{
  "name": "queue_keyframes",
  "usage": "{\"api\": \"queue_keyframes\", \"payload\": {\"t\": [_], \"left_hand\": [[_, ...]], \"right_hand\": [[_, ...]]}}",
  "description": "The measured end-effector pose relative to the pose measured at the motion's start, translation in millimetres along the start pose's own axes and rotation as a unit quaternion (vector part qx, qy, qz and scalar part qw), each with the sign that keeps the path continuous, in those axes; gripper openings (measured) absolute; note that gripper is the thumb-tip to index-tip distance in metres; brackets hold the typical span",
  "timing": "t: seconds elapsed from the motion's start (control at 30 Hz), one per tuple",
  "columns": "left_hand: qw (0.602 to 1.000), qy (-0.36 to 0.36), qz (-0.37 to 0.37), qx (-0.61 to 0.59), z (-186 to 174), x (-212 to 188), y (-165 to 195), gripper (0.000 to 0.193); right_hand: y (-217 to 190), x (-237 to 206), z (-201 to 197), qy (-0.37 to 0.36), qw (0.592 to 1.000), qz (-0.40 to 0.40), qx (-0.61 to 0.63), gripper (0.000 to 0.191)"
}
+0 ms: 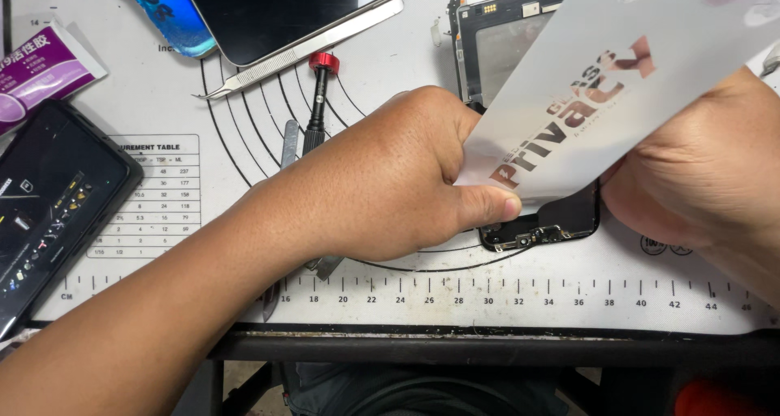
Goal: The person removes a privacy screen protector from a disassembled smartphone, then reattaches internal components including a camera module and screws. The person uses a screwdriver and tweezers to handle small parts and fasteners on a cluttered workbench.
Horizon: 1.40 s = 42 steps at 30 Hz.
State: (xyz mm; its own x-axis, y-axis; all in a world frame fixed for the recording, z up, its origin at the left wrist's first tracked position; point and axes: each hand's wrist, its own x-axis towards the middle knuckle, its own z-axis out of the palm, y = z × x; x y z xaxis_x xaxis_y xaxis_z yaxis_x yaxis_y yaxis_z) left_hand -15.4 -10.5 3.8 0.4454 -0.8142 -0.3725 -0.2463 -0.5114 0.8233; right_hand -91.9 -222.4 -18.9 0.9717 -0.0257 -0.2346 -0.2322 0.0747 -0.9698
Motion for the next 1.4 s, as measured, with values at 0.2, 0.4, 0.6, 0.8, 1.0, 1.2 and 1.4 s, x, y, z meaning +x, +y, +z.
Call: {"api": "queue_keyframes", "payload": {"t": [0.2, 0.4, 0.6, 0.8, 1.0, 1.2, 1.4], "left_hand": [[1.0, -0.001, -0.024, 0.01, -2, -2, 5, 0.025], [1.0, -0.01, -0.014, 0.014, -5, -4, 11, 0.022], [1.0, -0.01, -0.011, 0.013, -7, -6, 9, 0.021], [0.997, -0.012, -0.068, 0.033, -8, -8, 6, 0.024], [0.998, 0.017, 0.054, -0.036, -5, -10, 2, 0.019], [1.0, 0.005, -0.027, -0.008, -9, -12, 7, 0.021], [0.996, -0.011, -0.081, 0.026, -10, -10, 14, 0.027]], "right_hand": [[-4, 0, 5, -0.048, 0.998, -0.03, 0.029, 0.025], [-8, -2, 10, -0.028, 0.999, 0.003, 0.025, 0.025], [-10, -1, 12, -0.04, 0.999, -0.013, 0.013, 0.023], [-10, -1, 14, -0.01, 1.0, -0.009, 0.001, 0.024], [-9, 1, 11, -0.001, 0.999, 0.009, -0.036, 0.028], [-4, -1, 9, 0.008, 1.0, -0.005, -0.022, 0.023], [-5, -2, 14, 0.017, 1.0, -0.021, -0.004, 0.019]]}}
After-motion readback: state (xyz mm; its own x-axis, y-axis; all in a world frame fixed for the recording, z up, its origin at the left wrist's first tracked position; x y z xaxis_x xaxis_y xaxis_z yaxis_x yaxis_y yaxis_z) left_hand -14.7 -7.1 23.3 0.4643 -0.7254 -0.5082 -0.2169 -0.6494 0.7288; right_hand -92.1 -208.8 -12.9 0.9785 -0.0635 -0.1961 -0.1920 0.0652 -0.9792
